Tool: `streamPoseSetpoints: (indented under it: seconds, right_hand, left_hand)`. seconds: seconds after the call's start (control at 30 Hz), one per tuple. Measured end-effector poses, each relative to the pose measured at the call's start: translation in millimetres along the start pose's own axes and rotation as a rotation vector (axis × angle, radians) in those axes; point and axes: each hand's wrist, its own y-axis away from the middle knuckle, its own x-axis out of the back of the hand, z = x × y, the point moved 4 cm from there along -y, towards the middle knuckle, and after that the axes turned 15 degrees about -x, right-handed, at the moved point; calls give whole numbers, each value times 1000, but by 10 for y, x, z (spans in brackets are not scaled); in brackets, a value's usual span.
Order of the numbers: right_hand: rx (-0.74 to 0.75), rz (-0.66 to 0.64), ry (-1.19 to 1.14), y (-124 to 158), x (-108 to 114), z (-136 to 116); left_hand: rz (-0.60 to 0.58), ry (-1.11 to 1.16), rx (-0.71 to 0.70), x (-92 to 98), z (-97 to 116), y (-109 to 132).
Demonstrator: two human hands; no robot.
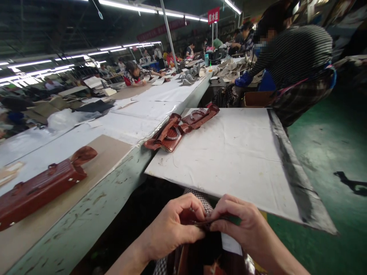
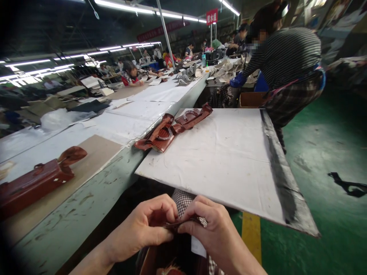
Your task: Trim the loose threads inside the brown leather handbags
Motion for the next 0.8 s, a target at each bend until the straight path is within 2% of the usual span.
streamPoseSetpoints:
  seconds: [0.2,0.4,0.5,0.63,0.8]
  right_hand:
    - [-119,-89,-103,-30,35,17]
    - [-230,-262,-167,-77,28,111]
    - [-235,-287,-170,-97,42,117]
    - [-238,-249,-152,-111,45,102]
    - [-266,-216,-162,-101,30,96]
  left_hand:
    - [-80,127,120,57,-105,-80]
    - [-179,146,84,162,-160,-225]
    - [-210,134,76,163,-159,-271]
    - [-183,73,85,127,-141,-260]
    - [-75,-89,91,46,-77,-165]
